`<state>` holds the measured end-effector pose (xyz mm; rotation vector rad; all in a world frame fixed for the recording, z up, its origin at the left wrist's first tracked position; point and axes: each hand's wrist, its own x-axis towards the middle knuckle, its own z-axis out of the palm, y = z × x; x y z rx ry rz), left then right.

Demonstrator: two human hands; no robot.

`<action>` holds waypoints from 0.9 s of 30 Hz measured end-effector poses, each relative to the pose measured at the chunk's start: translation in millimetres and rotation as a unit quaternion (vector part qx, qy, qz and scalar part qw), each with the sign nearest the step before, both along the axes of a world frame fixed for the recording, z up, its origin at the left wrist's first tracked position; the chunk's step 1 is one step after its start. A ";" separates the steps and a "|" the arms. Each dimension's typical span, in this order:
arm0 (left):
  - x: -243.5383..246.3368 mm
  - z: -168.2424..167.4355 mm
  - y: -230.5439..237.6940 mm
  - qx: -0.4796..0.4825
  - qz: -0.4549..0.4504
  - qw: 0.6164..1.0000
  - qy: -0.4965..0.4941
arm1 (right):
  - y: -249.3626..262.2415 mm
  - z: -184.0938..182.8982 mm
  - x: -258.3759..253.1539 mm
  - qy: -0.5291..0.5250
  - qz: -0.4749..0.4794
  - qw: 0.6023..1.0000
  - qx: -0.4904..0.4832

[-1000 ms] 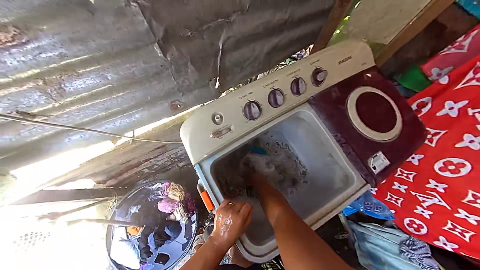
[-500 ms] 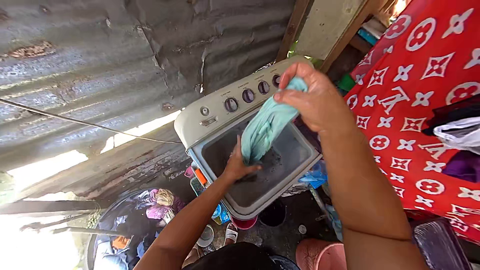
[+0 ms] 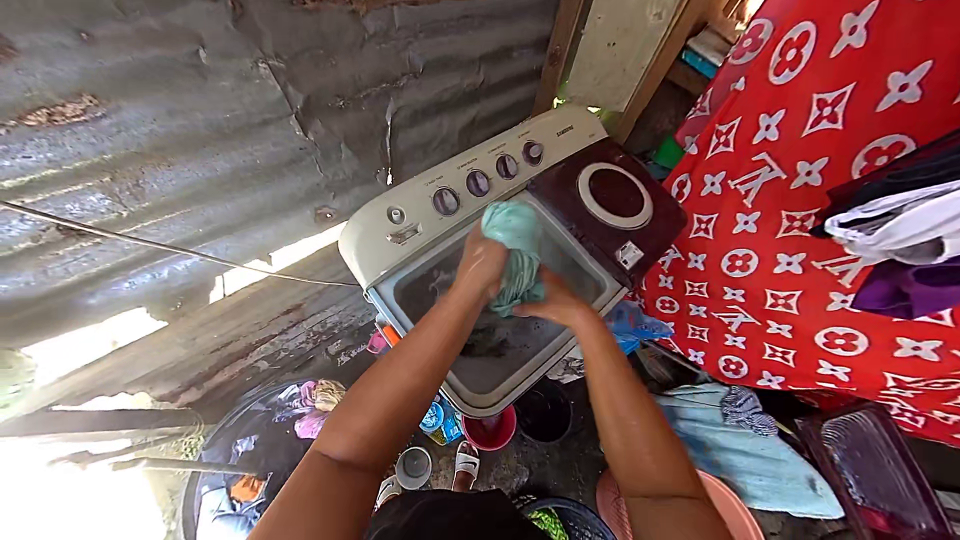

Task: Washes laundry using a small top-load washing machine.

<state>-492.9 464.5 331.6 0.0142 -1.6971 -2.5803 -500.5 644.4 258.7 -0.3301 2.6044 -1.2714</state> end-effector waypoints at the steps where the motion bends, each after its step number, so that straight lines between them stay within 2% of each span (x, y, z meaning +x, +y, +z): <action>1: 2.0 10.9 8.3 0.008 -0.011 1.000 0.009 | -14.0 -23.5 5.3 -0.016 -0.010 0.999 -0.027; 3: 5.0 29.7 21.7 0.025 -0.033 0.999 0.013 | -44.0 -36.5 17.1 -0.120 -0.072 0.986 -0.092; 5: 8.2 42.6 26.1 0.053 -0.052 0.997 0.014 | -61.5 -43.2 16.5 -0.214 -0.164 0.949 -0.163; 7: 8.7 45.5 13.7 0.077 -0.048 0.995 0.027 | -59.4 -39.7 6.4 -0.229 -0.219 0.917 -0.241; 8: 6.3 41.7 -0.1 0.077 -0.034 0.996 0.034 | -53.3 -31.1 1.7 -0.208 -0.235 0.915 -0.253; 11: -2.5 2.6 -59.4 -0.024 0.027 0.999 0.036 | -33.2 -1.1 -5.3 -0.138 -0.247 0.919 -0.275; 13: -3.6 -38.8 -89.4 -0.126 0.013 0.991 -0.031 | -35.6 22.5 -6.0 -0.103 -0.252 0.914 -0.302; 16: 8.8 -94.8 -89.7 -0.272 -0.093 0.946 -0.150 | -57.9 55.8 -3.7 -0.053 -0.227 0.915 -0.329; 18: 13.3 -116.4 -68.3 -0.304 -0.136 0.928 -0.169 | -71.4 73.4 -2.1 -0.018 -0.196 0.927 -0.318; 19: 7.3 -125.6 -57.7 -0.290 -0.130 0.934 -0.163 | -75.8 81.8 -0.3 -0.001 -0.181 0.934 -0.309; 21: -11.2 -134.4 -39.5 -0.228 -0.062 0.963 -0.125 | -79.5 96.5 5.7 0.028 -0.171 0.931 -0.321; 24: -25.5 -101.2 -24.4 -0.119 0.045 0.988 -0.084 | -73.4 107.8 18.0 0.054 -0.205 0.895 -0.393; 27: -29.1 -58.8 -21.9 0.019 0.083 0.994 -0.062 | -58.5 88.5 19.6 0.026 -0.291 0.844 -0.450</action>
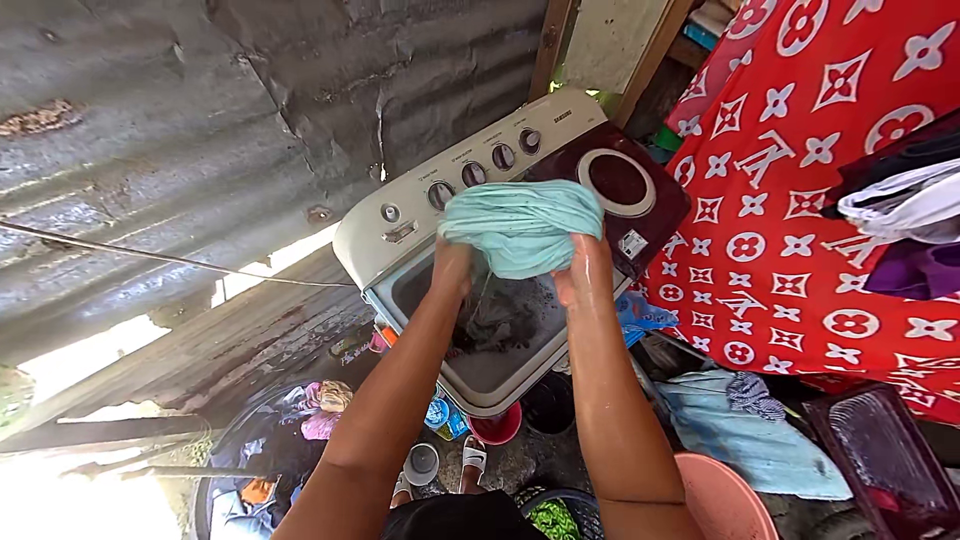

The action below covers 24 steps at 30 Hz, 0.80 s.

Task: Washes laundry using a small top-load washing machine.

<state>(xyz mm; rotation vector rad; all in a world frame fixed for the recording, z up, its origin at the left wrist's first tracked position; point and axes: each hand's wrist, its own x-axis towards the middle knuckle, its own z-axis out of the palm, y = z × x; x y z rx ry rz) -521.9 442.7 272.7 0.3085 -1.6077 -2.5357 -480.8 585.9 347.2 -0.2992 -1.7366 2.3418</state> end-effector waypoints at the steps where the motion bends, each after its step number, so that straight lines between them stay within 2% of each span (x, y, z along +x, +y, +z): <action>1: 1.1 13.7 2.1 0.042 -0.001 0.999 0.017 | 2.6 -13.0 -1.1 -0.039 -0.015 0.999 -0.016; 3: 5.4 40.3 12.0 0.092 -0.012 0.995 0.047 | 2.7 -44.8 -3.6 -0.127 0.010 0.991 -0.032; 5: 9.9 57.4 25.6 0.121 -0.042 0.989 0.074 | -3.2 -78.5 -2.8 -0.166 0.095 0.981 -0.039; 7: 14.3 68.3 37.9 0.149 -0.079 0.983 0.074 | -9.2 -103.2 -4.7 -0.125 0.192 0.971 -0.068; 8: 16.8 70.0 42.3 0.170 -0.094 0.979 0.066 | -11.0 -110.4 -6.7 -0.096 0.212 0.967 -0.100; 11: 20.7 63.9 46.4 0.255 -0.123 0.958 0.034 | -12.0 -110.5 -18.8 -0.007 0.175 0.960 -0.216; 14: 22.3 37.7 35.6 0.290 -0.156 0.944 0.017 | -10.2 -81.9 -32.9 0.024 0.074 0.963 -0.259; 17: 28.8 -6.6 1.9 0.207 -0.198 0.958 -0.013 | -3.2 -71.0 -48.4 0.071 -0.004 0.982 -0.177; 19: 39.6 -26.9 -26.4 0.125 -0.236 0.958 -0.107 | -2.2 -69.7 -56.2 0.102 -0.029 0.991 -0.078; 22: 47.0 -41.0 -39.5 0.176 -0.263 0.928 -0.197 | -10.0 -71.3 -51.1 0.152 0.014 0.981 0.117; 24: 37.5 -37.4 -27.7 0.218 -0.255 0.922 -0.194 | -17.6 -69.6 -34.9 0.193 0.053 0.959 0.202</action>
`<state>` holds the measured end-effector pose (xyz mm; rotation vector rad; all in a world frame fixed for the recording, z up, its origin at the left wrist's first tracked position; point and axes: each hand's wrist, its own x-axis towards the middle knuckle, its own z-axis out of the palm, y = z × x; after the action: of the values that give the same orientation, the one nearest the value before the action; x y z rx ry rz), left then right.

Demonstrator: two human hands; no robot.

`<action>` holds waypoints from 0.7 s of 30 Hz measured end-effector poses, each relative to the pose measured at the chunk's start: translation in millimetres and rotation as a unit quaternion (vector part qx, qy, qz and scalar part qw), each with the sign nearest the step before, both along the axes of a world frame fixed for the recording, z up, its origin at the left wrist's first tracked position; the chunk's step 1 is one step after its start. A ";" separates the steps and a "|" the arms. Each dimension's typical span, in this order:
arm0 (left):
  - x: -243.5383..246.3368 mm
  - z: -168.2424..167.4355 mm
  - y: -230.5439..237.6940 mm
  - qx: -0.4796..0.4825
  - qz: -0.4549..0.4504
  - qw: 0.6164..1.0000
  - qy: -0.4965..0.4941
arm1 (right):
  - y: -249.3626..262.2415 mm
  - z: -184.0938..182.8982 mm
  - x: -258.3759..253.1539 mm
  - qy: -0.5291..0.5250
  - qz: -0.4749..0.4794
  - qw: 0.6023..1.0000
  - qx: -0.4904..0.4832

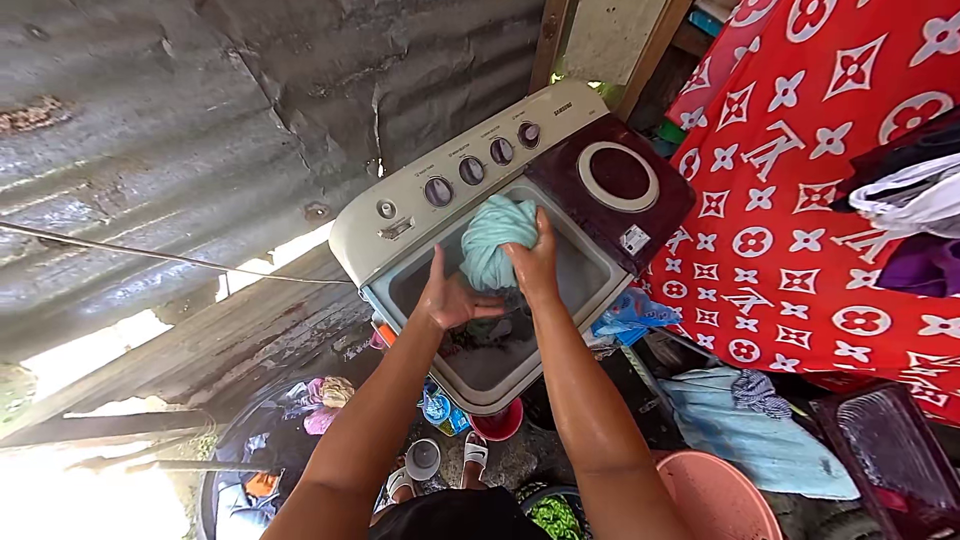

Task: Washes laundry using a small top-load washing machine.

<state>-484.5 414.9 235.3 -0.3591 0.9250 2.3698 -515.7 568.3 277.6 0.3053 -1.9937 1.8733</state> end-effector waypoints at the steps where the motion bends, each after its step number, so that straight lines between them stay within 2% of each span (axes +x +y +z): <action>1: -8.1 0.8 5.7 0.031 0.021 0.999 0.018 | -2.7 0.9 10.0 0.013 0.017 1.000 0.015; 4: -32.1 -5.2 20.8 0.144 0.081 0.974 0.153 | -4.8 -2.8 33.1 0.030 0.046 0.998 -0.025; 6: -37.7 -3.9 27.2 0.166 0.094 0.966 0.173 | -0.9 -10.0 38.1 -0.002 0.033 0.996 -0.088; 8: -36.3 5.0 32.7 0.107 0.124 0.980 0.110 | 4.8 -13.9 35.6 -0.052 -0.008 0.988 -0.146; 11: -31.6 24.4 44.8 -0.092 0.169 0.981 0.033 | 12.5 -21.5 23.0 -0.149 -0.089 0.961 -0.217; 14: -33.6 34.1 51.7 -0.220 0.150 0.961 0.076 | 23.4 -33.3 14.2 -0.231 -0.069 0.936 -0.255; 18: -38.0 40.7 49.0 -0.290 0.066 0.944 0.146 | 27.6 -44.6 8.7 -0.270 0.006 0.913 -0.307; 21: -38.7 46.1 47.8 -0.326 0.042 0.923 0.201 | 24.5 -49.8 7.9 -0.243 0.021 0.916 -0.318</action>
<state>-523.2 462.7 281.4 -0.1537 1.9341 2.1829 -507.8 592.8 227.9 -0.3372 -1.4957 2.6855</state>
